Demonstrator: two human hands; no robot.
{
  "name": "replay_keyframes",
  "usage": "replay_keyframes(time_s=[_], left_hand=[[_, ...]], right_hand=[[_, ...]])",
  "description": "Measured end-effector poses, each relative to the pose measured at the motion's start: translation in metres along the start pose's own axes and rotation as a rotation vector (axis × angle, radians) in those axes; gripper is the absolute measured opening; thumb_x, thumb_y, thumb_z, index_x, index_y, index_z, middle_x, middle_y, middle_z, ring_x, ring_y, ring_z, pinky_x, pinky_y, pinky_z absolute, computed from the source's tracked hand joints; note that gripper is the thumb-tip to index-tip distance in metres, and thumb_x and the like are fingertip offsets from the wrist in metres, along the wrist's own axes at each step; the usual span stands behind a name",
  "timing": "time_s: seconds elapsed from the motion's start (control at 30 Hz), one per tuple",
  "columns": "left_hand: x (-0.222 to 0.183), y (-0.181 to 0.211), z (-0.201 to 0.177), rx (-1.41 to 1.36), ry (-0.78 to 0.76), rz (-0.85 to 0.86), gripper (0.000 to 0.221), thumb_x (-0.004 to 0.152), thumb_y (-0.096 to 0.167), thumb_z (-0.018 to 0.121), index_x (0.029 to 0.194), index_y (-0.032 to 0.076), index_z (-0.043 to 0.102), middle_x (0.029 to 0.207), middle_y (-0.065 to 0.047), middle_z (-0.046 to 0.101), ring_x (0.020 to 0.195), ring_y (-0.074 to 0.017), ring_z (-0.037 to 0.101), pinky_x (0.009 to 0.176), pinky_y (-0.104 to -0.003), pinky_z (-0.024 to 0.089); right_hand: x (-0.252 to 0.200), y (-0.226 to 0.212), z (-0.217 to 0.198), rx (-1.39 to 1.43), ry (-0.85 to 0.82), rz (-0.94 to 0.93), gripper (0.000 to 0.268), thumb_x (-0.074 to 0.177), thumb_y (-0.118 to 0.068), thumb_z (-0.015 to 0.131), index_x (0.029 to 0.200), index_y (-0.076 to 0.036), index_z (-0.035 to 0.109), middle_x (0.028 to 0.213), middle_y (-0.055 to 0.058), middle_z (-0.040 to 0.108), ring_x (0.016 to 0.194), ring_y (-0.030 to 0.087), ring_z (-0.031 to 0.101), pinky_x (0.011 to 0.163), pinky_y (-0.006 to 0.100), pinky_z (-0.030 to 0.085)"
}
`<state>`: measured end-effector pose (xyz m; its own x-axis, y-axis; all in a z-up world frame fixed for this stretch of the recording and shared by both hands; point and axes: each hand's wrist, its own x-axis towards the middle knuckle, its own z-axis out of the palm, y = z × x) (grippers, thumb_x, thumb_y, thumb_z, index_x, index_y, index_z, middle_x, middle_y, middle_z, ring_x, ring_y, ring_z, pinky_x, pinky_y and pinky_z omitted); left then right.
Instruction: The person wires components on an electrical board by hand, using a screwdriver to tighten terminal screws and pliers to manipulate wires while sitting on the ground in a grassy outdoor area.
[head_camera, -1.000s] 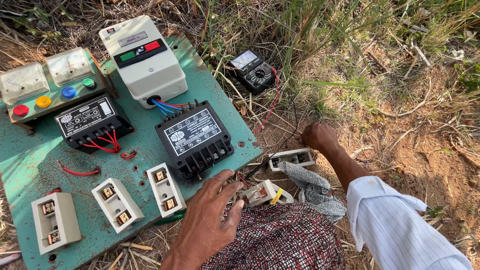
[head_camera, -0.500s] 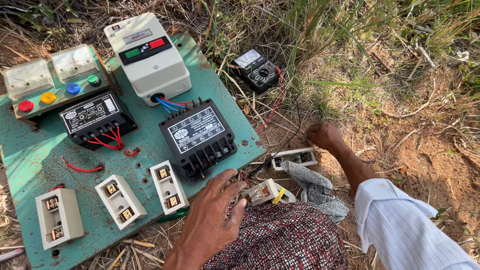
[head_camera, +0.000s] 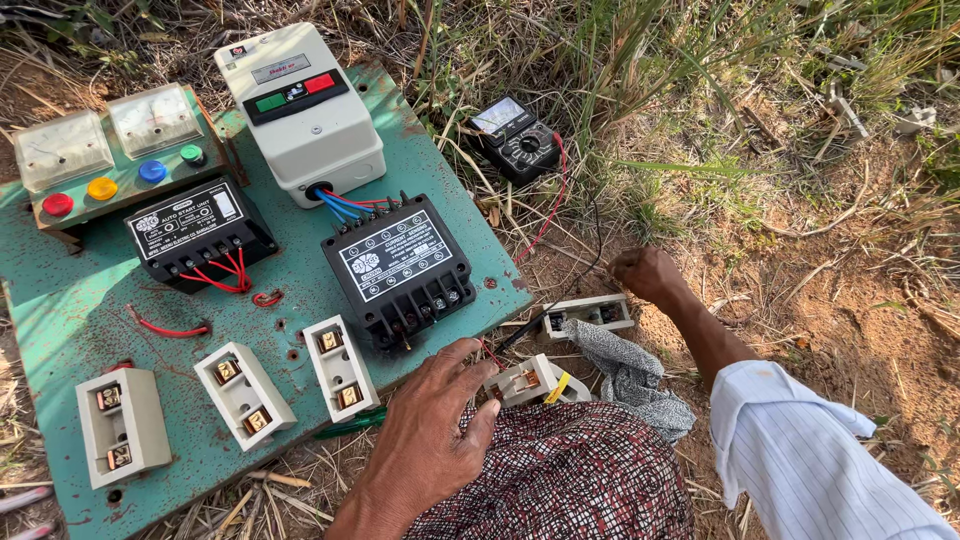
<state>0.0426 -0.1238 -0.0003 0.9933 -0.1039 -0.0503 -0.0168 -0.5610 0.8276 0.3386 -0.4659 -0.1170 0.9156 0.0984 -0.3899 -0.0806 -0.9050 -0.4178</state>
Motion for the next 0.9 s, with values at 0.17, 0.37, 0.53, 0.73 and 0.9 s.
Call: replay_keyframes(time_s=[0.17,0.37,0.53,0.73,0.9], left_hand=[[-0.001,-0.001,-0.002,-0.006,0.016,0.0,0.049,0.089,0.023,0.068,0.135,0.009,0.067,0.153,-0.018,0.046,0.14,-0.0353,0.047,0.116,-0.051,0.034],[-0.001,-0.003,-0.001,0.013,0.036,0.038,0.044,0.089,0.022,0.068,0.13,0.006,0.066,0.151,-0.02,0.048,0.139,-0.0374,0.047,0.115,-0.052,0.034],[-0.004,0.0,-0.004,-0.013,0.043,0.032,0.043,0.089,0.022,0.068,0.129,0.005,0.067,0.149,-0.02,0.05,0.135,-0.0362,0.052,0.113,-0.05,0.039],[0.004,0.005,-0.01,-0.196,0.076,-0.027,0.035,0.092,0.019,0.065,0.125,0.005,0.069,0.13,-0.013,0.066,0.11,-0.0248,0.071,0.1,-0.039,0.057],[0.01,0.007,-0.025,-0.374,0.168,-0.19,0.034,0.094,0.019,0.065,0.124,0.006,0.07,0.112,-0.008,0.074,0.083,-0.0196,0.075,0.071,-0.036,0.064]], right_hand=[[-0.002,-0.002,0.0,0.041,-0.006,0.046,0.03,0.103,-0.022,0.055,0.123,-0.012,0.074,0.129,0.011,0.072,0.099,0.022,0.074,0.085,0.037,0.064],[-0.005,-0.001,-0.003,0.177,-0.018,0.048,0.026,0.103,-0.018,0.057,0.118,-0.007,0.076,0.104,0.012,0.077,0.084,0.022,0.068,0.077,0.035,0.061],[-0.011,-0.001,-0.007,0.609,-0.072,0.077,0.023,0.101,-0.015,0.058,0.113,-0.002,0.073,0.093,0.011,0.073,0.079,0.018,0.066,0.074,0.032,0.061],[-0.066,-0.075,-0.023,0.897,-0.139,-0.057,0.018,0.098,-0.013,0.063,0.105,-0.002,0.074,0.091,0.009,0.073,0.08,0.017,0.067,0.073,0.03,0.06],[-0.158,-0.17,0.003,1.073,-0.342,-0.161,0.016,0.092,-0.009,0.067,0.102,0.0,0.077,0.087,0.011,0.075,0.073,0.019,0.069,0.064,0.033,0.058]])
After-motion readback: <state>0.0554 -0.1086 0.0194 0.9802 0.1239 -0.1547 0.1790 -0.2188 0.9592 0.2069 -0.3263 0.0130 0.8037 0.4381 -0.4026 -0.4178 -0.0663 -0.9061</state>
